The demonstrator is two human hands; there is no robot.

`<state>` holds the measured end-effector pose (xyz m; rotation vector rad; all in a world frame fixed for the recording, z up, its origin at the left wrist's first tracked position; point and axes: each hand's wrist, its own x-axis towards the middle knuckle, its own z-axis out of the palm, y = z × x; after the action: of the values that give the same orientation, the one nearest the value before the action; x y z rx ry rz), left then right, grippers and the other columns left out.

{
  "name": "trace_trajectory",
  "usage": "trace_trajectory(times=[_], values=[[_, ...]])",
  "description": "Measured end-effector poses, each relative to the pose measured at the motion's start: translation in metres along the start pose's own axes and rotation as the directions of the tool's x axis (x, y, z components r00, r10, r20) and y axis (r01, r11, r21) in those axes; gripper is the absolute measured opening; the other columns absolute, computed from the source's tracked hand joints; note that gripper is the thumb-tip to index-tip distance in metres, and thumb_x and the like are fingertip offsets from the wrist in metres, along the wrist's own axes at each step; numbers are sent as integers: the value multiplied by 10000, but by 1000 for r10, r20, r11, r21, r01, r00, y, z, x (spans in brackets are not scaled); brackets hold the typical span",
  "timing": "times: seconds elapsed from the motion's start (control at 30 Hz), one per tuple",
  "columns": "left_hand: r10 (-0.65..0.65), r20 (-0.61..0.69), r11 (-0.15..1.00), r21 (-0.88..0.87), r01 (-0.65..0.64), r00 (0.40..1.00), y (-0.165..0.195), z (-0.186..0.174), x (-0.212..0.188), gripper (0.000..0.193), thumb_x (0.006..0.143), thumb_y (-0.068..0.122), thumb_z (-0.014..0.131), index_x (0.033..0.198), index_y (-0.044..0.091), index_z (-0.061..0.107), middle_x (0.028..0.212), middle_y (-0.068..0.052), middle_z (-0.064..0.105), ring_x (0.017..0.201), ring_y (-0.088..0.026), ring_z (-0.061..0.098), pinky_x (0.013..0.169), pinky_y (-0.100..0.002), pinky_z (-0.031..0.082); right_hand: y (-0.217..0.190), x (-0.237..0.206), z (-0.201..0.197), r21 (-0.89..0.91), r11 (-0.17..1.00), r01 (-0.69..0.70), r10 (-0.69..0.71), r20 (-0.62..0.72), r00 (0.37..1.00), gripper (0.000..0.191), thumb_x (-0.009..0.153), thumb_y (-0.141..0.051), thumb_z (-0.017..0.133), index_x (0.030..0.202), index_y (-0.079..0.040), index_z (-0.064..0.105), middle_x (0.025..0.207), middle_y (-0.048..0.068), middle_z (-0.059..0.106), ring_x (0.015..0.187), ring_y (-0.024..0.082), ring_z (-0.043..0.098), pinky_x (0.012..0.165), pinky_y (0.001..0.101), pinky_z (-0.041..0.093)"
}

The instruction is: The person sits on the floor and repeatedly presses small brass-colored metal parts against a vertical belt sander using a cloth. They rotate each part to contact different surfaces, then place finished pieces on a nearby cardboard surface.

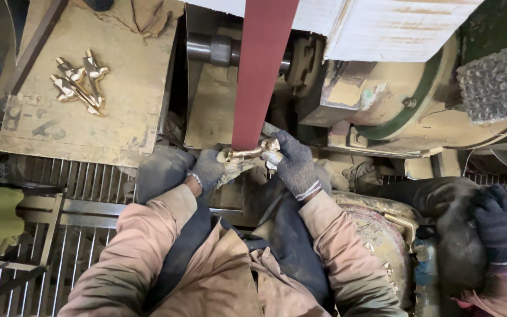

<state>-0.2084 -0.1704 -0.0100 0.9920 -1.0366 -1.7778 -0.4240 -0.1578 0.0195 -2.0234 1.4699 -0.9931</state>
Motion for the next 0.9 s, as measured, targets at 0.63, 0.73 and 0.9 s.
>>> trace_trajectory(times=[0.63,0.73,0.9], values=[[-74,56,924,378,48,996,0,3,0,278,789,2,822,1056,-16,745,946,-67,774,848,-126,713,754,-291,588,0,53,17,566,666,-486,424,249,871,349,940,-112,712,1261,22,684,879,62,740,674,96,687,604,255,591],[-121,67,958,268,99,990,0,3,1,284,787,-15,805,1061,-19,730,942,-61,765,849,-121,710,753,-285,594,3,58,20,600,595,-535,476,273,836,316,957,-116,702,1239,25,675,893,62,747,633,105,682,551,264,580],[-231,141,972,2,233,963,6,2,0,312,789,-41,750,1095,0,701,939,-63,754,849,-137,724,777,-285,608,4,68,23,533,567,-627,569,297,767,250,959,-99,674,1159,48,702,809,87,735,545,143,684,493,275,569]])
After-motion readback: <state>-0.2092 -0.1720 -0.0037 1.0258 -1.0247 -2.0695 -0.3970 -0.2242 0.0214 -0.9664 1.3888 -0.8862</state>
